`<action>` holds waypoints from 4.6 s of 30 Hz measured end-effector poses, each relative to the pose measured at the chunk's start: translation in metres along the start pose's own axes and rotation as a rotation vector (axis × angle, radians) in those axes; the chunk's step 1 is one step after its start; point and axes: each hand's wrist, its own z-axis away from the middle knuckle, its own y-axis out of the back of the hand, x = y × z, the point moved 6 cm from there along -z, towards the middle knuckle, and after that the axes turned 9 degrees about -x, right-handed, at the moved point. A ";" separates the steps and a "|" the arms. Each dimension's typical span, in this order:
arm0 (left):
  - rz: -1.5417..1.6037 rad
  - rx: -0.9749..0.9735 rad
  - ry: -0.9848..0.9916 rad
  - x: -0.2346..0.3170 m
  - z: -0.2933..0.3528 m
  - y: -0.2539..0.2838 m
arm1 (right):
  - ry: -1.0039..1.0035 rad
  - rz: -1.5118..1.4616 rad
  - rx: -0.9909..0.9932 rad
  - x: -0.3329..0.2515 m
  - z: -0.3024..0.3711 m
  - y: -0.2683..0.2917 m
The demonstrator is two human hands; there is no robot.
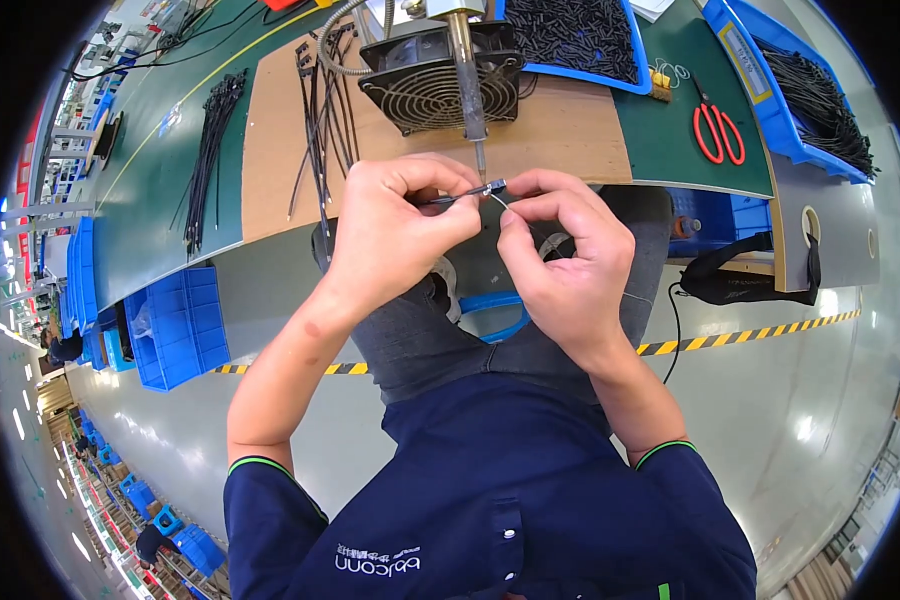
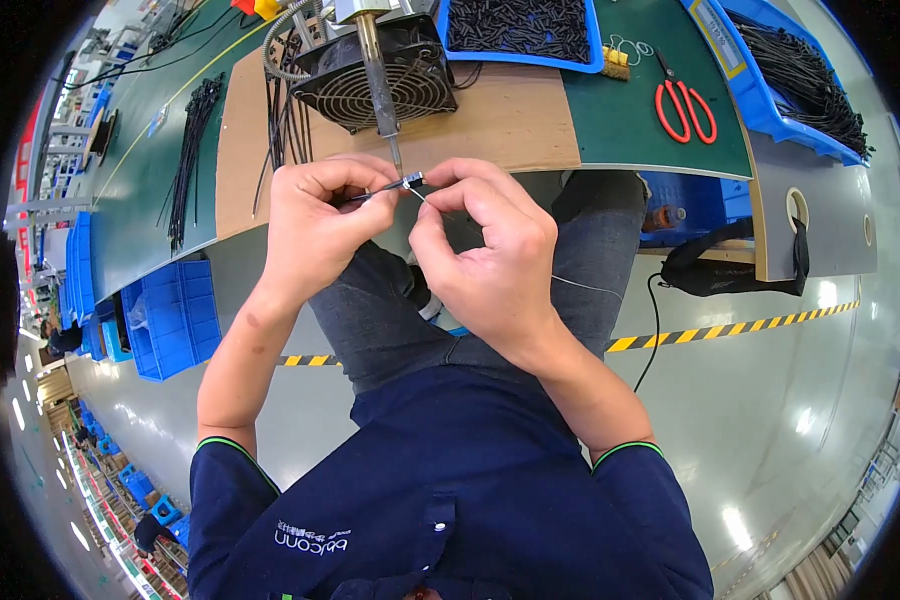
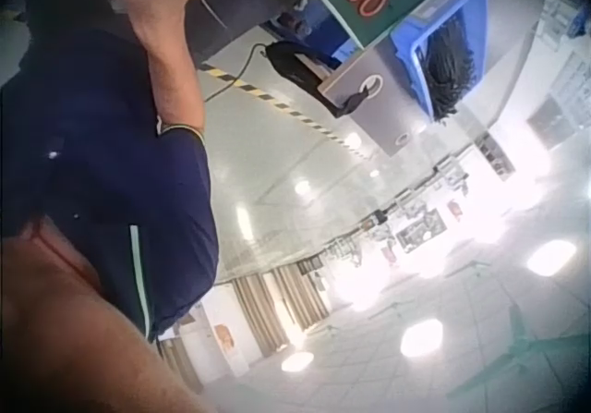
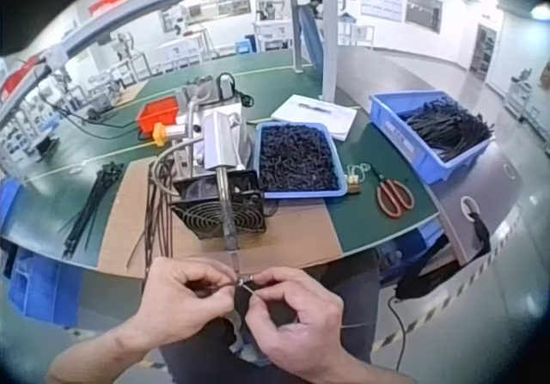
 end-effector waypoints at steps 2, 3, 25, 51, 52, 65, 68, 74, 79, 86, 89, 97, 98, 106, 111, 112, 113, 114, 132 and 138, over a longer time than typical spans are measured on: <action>-0.004 -0.001 0.000 0.003 0.000 0.000 | -0.005 -0.008 0.000 0.001 0.000 0.000; -0.008 -0.002 -0.001 0.004 -0.001 0.000 | -0.004 -0.005 0.003 0.001 -0.001 0.000; -0.012 0.000 -0.022 0.002 -0.004 0.002 | 0.044 0.038 0.024 -0.003 -0.005 -0.003; -0.009 -0.050 0.051 -0.005 0.009 -0.007 | -0.014 0.033 -0.024 -0.002 0.013 -0.003; 0.003 -0.059 0.072 -0.006 0.011 -0.008 | -0.021 0.030 -0.034 -0.001 0.015 -0.003; 0.158 -0.109 0.146 -0.016 0.033 -0.016 | -0.388 -0.301 -0.186 0.018 0.033 0.004; 0.162 -0.136 0.154 -0.020 0.036 -0.018 | -0.364 -0.232 -0.272 0.021 0.035 -0.002; 0.227 -0.186 0.221 -0.022 0.044 -0.008 | -0.392 -0.208 -0.309 0.024 0.040 -0.003; -0.066 -0.240 0.229 -0.026 0.065 0.030 | -0.480 -0.302 -0.279 0.032 0.044 -0.006; -0.266 0.019 0.237 -0.024 0.070 0.144 | -0.507 -0.238 -0.261 0.027 0.042 -0.009; -0.428 0.329 0.124 -0.028 0.044 0.233 | -0.516 -0.211 -0.264 0.031 0.044 -0.009; -1.411 0.564 0.063 -0.076 -0.024 0.329 | -0.529 -0.166 -0.270 0.031 0.052 -0.013; -1.171 0.470 0.099 -0.082 -0.039 0.318 | -0.527 -0.162 -0.267 0.032 0.053 -0.011; -0.977 0.121 0.113 -0.055 -0.134 0.177 | -0.554 -0.050 -0.284 0.037 0.058 -0.007; -1.118 0.179 0.211 -0.075 -0.167 0.166 | -0.523 -0.013 -0.257 0.032 0.060 0.000; -1.127 0.186 0.230 -0.076 -0.171 0.164 | -0.527 -0.005 -0.245 0.033 0.061 0.002; -1.124 0.180 0.220 -0.082 -0.175 0.163 | -0.493 0.012 -0.241 0.031 0.059 0.004; -1.111 0.244 0.217 -0.088 -0.176 0.168 | -0.457 0.028 -0.239 0.029 0.057 0.007; 0.248 0.163 0.270 -0.018 0.044 0.159 | -0.331 0.871 -0.401 0.117 -0.175 0.061; 0.730 0.083 0.307 -0.061 0.083 0.089 | -0.296 0.984 -0.395 0.123 -0.181 0.056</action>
